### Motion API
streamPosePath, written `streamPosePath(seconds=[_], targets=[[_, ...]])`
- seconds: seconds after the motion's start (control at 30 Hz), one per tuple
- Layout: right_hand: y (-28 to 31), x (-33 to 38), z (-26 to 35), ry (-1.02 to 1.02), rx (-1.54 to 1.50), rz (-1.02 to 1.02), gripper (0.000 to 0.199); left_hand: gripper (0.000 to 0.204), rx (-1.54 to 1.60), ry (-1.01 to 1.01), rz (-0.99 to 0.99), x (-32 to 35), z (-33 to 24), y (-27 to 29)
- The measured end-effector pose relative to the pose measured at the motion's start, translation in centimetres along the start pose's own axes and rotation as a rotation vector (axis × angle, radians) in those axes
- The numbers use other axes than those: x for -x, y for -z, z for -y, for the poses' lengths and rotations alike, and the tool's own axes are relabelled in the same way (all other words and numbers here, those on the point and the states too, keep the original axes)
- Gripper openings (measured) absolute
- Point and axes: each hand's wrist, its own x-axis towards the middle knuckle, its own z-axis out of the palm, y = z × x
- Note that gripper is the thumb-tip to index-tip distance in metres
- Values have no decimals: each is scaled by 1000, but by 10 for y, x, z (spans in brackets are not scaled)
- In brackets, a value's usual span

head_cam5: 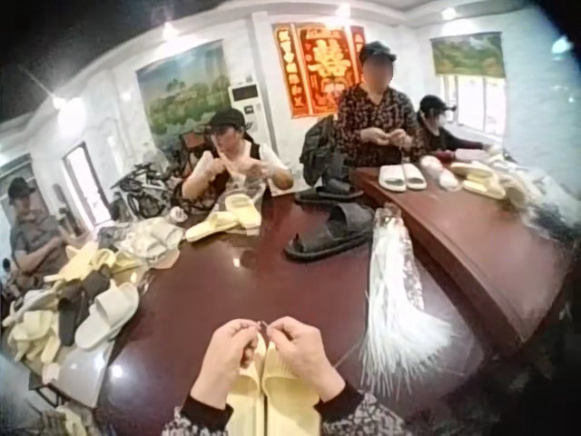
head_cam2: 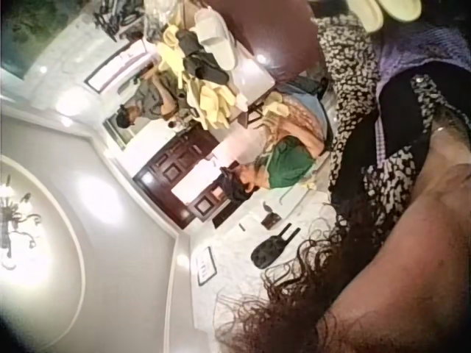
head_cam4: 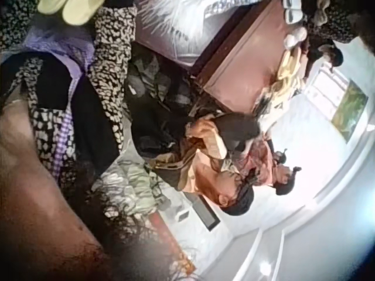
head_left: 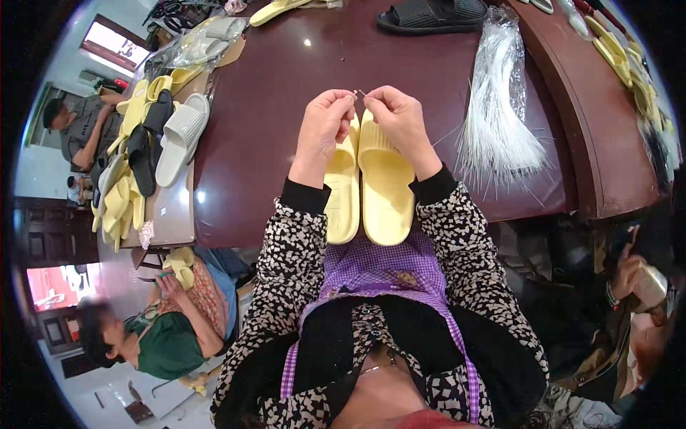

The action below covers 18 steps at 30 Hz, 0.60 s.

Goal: The person pairs slippers together by taking plastic ties from a bundle and threading them through pairs of slippers by hand to fasten them together.

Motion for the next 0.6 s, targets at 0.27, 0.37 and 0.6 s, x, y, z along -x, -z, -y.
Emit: streamPosePath(seconds=[0.27,0.37,0.6], targets=[[1,2,3,36,158,12,8,5,9,4,-20,-2,5,-2],[1,1,0,56,163,1,8,5,12,4,-20,-3,7,-2],[1,2,-5,79,178,10,9,5,26,10,-16,-3,11,-2]])
